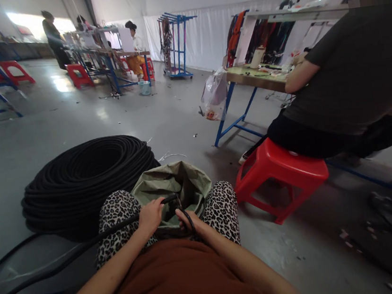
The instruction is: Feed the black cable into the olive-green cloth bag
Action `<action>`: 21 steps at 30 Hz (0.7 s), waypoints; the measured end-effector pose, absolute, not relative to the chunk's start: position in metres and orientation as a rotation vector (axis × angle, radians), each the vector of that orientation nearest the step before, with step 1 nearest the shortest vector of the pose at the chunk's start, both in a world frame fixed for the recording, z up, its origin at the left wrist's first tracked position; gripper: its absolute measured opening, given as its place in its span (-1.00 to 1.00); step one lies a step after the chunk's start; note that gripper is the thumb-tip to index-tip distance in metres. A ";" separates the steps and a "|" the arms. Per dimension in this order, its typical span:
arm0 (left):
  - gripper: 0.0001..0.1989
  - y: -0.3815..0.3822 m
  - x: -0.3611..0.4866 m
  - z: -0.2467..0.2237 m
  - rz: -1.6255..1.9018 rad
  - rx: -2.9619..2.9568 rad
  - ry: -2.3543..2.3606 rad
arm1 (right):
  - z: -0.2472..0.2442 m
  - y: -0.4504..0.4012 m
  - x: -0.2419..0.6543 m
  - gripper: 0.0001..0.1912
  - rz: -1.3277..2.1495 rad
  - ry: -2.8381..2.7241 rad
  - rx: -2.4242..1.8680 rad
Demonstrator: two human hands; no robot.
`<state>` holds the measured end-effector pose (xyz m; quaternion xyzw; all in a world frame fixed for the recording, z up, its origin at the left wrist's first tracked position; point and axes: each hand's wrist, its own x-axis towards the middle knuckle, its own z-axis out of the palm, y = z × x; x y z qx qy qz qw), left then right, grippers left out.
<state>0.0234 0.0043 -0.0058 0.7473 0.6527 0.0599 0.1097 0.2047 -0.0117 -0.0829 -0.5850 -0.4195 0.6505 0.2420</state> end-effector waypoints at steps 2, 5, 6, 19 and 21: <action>-0.61 0.003 0.024 -0.006 0.192 2.199 1.913 | -0.085 -0.012 0.205 -0.55 1.784 -1.145 -1.571; -0.61 0.002 0.024 -0.006 0.200 2.200 1.907 | -0.081 -0.013 0.205 -0.55 1.812 -1.123 -1.557; -0.61 0.002 0.024 -0.006 0.197 2.200 1.904 | -0.079 -0.013 0.204 -0.56 1.817 -1.116 -1.562; -0.62 0.001 0.023 -0.010 0.191 2.229 1.872 | -0.074 -0.012 0.204 -0.57 1.778 -1.161 -1.661; -0.62 0.001 0.023 -0.010 0.184 2.236 1.868 | -0.075 -0.012 0.204 -0.53 1.761 -1.195 -1.675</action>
